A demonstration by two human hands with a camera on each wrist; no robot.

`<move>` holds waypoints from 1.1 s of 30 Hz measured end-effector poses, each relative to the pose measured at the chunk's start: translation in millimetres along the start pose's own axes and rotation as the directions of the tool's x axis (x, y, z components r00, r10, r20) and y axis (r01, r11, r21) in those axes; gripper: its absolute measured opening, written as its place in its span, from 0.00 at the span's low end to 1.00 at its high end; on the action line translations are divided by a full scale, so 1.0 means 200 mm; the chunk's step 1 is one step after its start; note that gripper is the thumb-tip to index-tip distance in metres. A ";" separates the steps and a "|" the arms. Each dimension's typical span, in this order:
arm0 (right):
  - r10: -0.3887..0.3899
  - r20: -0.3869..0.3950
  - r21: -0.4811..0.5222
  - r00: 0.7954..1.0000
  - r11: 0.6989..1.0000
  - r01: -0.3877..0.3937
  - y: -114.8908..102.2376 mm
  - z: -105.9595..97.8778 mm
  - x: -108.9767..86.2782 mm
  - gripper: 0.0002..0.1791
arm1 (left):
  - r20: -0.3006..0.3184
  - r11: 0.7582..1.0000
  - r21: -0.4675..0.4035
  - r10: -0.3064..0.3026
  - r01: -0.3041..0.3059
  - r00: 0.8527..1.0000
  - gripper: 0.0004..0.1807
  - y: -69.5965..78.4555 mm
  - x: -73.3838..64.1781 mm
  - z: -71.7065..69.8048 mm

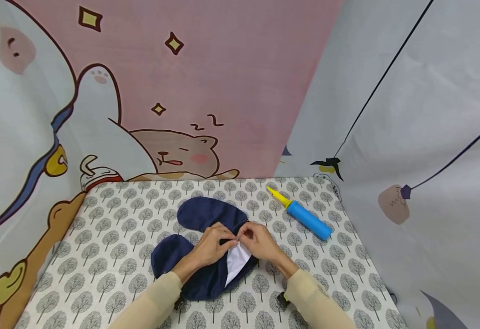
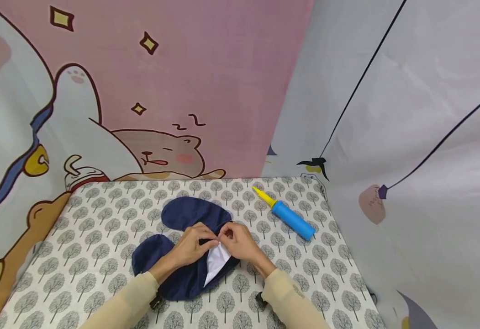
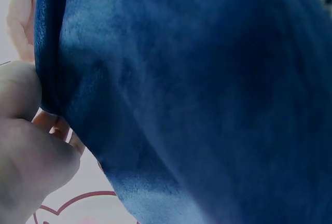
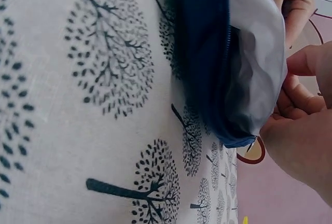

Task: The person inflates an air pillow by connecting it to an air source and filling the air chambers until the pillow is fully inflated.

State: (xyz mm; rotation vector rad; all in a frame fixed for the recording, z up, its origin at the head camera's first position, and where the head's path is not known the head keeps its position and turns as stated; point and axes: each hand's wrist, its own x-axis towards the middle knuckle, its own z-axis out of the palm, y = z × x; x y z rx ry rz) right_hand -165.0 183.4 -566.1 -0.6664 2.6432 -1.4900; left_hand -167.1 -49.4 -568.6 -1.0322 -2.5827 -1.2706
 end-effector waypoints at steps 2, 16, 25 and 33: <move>0.029 0.015 0.019 0.999 0.999 -0.030 0.00 -0.01 0.00 0.07 | -0.004 1.000 -0.002 0.006 -0.006 1.000 0.06 0.00 0.00 0.00; 0.098 0.034 0.107 0.995 0.989 -0.101 0.01 0.00 0.00 0.07 | 0.025 0.999 -0.016 0.037 -0.037 0.999 0.04 -0.02 0.03 -0.02; 0.119 0.101 0.252 0.988 0.957 -0.142 0.03 -0.04 0.02 0.10 | -0.003 0.999 0.005 0.038 -0.038 0.999 0.04 -0.02 0.01 -0.01; 0.134 0.086 0.171 0.987 0.974 -0.147 0.04 -0.05 0.03 0.09 | 0.036 0.998 0.014 0.066 -0.067 0.997 0.06 -0.03 0.01 -0.02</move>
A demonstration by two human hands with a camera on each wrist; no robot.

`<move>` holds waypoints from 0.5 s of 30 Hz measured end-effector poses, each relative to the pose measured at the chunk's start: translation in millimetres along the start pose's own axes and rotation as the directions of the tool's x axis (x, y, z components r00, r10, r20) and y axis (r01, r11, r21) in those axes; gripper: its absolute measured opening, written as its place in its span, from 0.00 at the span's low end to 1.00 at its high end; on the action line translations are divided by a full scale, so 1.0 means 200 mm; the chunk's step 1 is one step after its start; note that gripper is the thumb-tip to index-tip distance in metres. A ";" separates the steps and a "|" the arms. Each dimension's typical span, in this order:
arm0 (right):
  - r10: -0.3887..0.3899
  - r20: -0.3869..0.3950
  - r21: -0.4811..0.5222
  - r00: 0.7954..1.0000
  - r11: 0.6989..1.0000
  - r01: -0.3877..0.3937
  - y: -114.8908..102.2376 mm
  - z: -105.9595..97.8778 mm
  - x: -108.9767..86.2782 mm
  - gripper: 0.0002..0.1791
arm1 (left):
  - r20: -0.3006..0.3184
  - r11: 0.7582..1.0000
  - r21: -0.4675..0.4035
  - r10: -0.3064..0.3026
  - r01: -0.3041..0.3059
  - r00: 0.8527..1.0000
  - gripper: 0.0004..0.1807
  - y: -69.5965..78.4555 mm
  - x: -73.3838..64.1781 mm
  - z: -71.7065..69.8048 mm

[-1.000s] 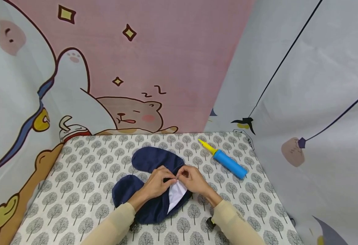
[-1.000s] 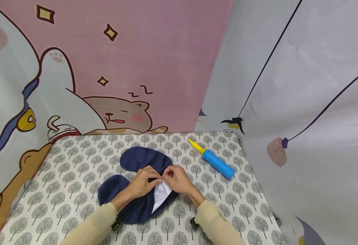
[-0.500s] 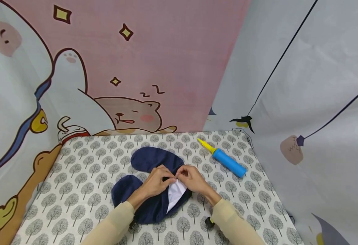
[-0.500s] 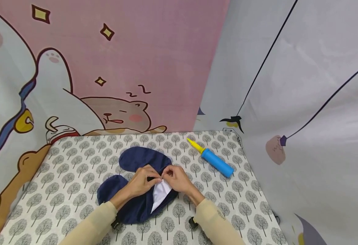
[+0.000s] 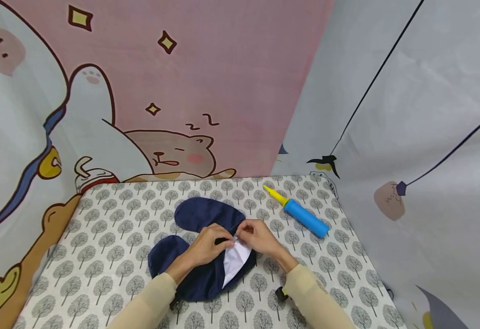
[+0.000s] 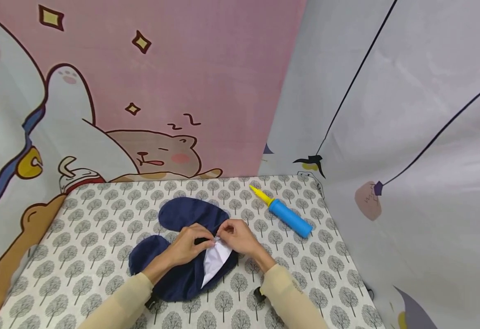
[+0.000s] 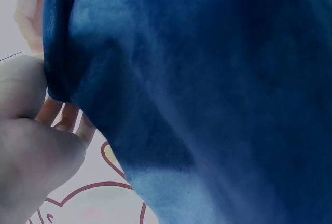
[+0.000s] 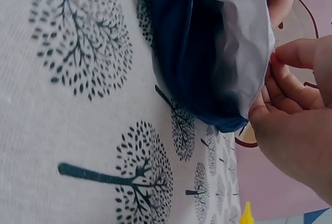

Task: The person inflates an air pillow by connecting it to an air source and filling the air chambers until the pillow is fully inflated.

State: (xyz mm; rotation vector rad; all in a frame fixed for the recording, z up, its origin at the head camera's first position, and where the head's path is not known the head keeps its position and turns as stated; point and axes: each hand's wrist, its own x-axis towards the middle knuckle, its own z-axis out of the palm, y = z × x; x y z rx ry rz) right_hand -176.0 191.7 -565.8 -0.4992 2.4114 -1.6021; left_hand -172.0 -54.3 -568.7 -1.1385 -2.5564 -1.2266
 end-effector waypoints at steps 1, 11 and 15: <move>-0.011 -0.010 -0.031 1.000 0.999 0.010 0.00 0.00 0.00 0.08 | 0.007 1.000 0.004 0.002 -0.002 1.000 0.06 0.00 0.00 0.00; -0.190 -0.132 -0.316 0.973 0.938 0.141 -0.05 -0.11 -0.09 0.12 | 0.062 1.000 0.027 0.007 -0.008 0.998 0.08 0.01 0.00 -0.01; -0.243 -0.186 -0.447 0.952 0.884 0.138 -0.03 -0.20 -0.14 0.20 | 0.059 1.000 0.012 -0.018 0.017 0.998 0.08 0.01 -0.01 0.00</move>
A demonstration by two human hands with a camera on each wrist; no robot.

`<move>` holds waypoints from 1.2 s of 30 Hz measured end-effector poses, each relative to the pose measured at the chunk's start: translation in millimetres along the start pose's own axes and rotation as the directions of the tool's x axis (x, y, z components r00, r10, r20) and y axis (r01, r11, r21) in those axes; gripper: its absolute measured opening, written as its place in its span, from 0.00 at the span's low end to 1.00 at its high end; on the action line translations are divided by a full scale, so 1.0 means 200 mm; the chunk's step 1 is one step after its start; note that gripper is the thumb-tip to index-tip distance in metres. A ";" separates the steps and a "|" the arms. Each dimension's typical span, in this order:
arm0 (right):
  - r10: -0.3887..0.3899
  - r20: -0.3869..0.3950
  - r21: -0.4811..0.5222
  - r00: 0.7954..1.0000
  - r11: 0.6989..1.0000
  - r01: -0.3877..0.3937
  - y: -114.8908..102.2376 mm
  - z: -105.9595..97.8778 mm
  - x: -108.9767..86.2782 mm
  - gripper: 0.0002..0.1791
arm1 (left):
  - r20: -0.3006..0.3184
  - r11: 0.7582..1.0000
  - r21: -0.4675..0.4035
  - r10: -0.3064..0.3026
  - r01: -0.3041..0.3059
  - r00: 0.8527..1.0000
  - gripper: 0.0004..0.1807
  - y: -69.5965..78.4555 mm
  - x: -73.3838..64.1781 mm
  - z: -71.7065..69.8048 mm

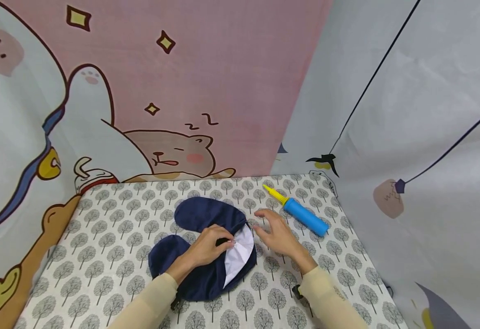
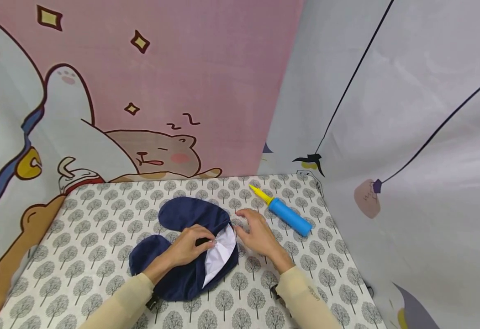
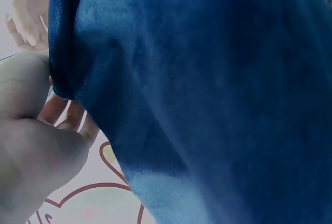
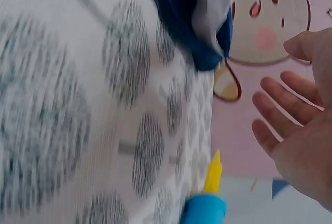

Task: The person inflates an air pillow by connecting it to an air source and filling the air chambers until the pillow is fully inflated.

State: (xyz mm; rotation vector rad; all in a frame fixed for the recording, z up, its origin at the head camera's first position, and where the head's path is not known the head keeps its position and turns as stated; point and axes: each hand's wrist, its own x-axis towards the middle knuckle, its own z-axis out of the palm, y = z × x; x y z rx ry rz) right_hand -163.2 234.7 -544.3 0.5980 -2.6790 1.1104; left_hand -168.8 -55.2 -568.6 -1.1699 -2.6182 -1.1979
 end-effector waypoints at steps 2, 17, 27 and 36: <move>0.017 -0.030 -0.059 0.999 0.998 -0.019 0.04 -0.04 -0.02 0.25 | -0.001 1.000 0.000 -0.021 0.021 1.000 0.08 0.00 0.00 0.00; 0.148 -0.139 -0.355 0.979 0.916 -0.188 0.46 -0.33 -0.12 0.37 | -0.033 0.995 -0.011 -0.102 0.102 0.994 0.08 -0.01 0.00 0.03; 0.339 -0.053 -0.409 0.939 0.851 -0.330 0.54 -0.33 -0.11 0.40 | -0.044 0.991 -0.020 -0.133 0.132 0.990 0.07 0.00 -0.01 0.03; 0.395 -0.052 -0.468 0.917 0.802 -0.372 0.56 -0.30 -0.07 0.39 | -0.060 0.989 -0.025 -0.150 0.148 0.987 0.06 0.00 0.00 0.04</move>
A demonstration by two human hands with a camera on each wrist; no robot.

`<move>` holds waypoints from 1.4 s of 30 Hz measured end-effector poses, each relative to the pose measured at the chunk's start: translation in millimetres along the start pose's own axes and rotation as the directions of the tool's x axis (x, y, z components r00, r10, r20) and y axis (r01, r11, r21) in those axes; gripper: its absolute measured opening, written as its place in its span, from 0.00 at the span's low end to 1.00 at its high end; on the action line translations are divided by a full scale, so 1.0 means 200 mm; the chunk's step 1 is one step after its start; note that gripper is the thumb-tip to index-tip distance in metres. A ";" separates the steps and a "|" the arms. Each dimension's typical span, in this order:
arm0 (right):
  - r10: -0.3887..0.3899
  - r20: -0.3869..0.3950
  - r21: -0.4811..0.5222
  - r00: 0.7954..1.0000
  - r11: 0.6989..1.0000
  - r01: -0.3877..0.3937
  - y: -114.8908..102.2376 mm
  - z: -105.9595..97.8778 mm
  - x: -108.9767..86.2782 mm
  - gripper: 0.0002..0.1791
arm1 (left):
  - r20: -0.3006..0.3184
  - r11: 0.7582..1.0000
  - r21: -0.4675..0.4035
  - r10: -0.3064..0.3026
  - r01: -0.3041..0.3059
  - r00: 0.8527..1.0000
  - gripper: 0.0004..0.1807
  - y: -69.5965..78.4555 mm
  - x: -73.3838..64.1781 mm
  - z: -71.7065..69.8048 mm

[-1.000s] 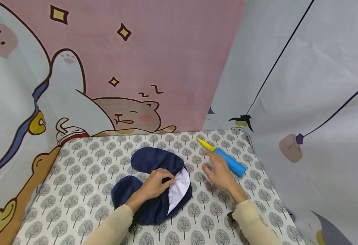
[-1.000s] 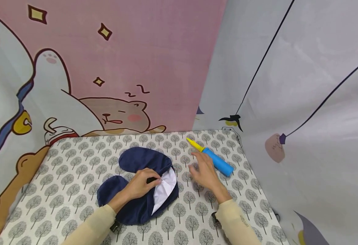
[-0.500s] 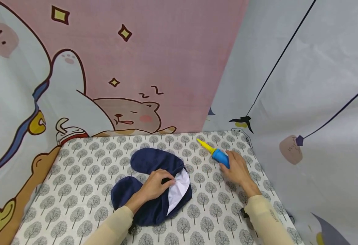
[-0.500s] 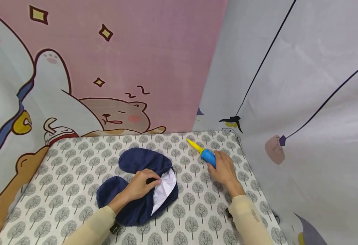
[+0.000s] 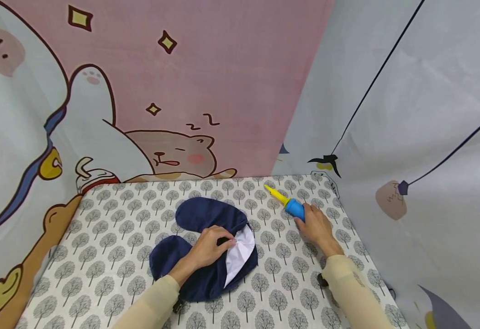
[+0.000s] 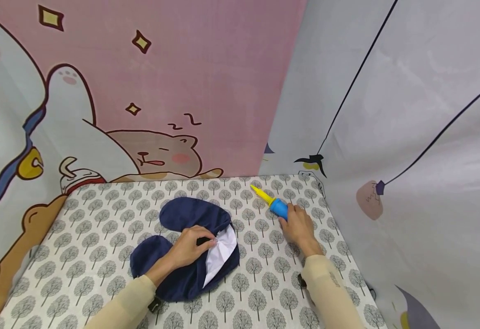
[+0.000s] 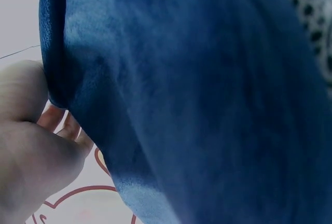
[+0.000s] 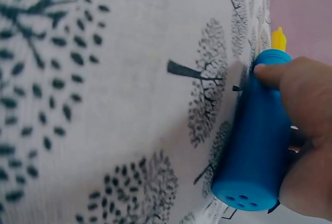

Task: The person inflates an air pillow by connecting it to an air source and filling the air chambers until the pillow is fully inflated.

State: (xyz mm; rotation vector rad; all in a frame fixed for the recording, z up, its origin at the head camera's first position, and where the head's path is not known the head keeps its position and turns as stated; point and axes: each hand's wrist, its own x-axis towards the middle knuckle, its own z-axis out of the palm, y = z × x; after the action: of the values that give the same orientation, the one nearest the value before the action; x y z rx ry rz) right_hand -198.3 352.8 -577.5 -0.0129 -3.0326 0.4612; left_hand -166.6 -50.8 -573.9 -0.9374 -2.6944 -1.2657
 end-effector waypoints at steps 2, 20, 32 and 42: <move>0.002 -0.010 0.005 1.000 1.000 -0.002 0.00 0.00 0.00 0.38 | -0.010 1.000 -0.001 0.006 -0.006 1.000 0.06 0.00 0.00 0.01; -0.284 -0.164 0.211 0.945 0.926 0.315 -0.12 -0.33 -0.19 0.37 | -0.204 0.998 -0.020 0.048 -0.053 0.978 0.08 -0.01 0.03 0.02; -0.487 -0.031 0.014 0.873 0.873 0.488 -0.30 -0.48 -0.31 0.36 | -0.213 0.999 -0.021 -0.030 0.026 0.977 0.08 0.01 0.08 -0.03; -0.554 -0.050 -0.119 0.831 0.829 0.546 -0.34 -0.45 -0.30 0.37 | -0.201 0.999 -0.035 -0.047 0.041 0.978 0.08 0.01 0.09 -0.05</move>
State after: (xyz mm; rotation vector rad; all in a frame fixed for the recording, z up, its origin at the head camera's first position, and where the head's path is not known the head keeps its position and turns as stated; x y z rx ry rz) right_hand -132.0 314.2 -475.9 0.7962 -2.7811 0.2441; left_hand -182.9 -47.5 -562.0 -0.7120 -2.5599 -1.3337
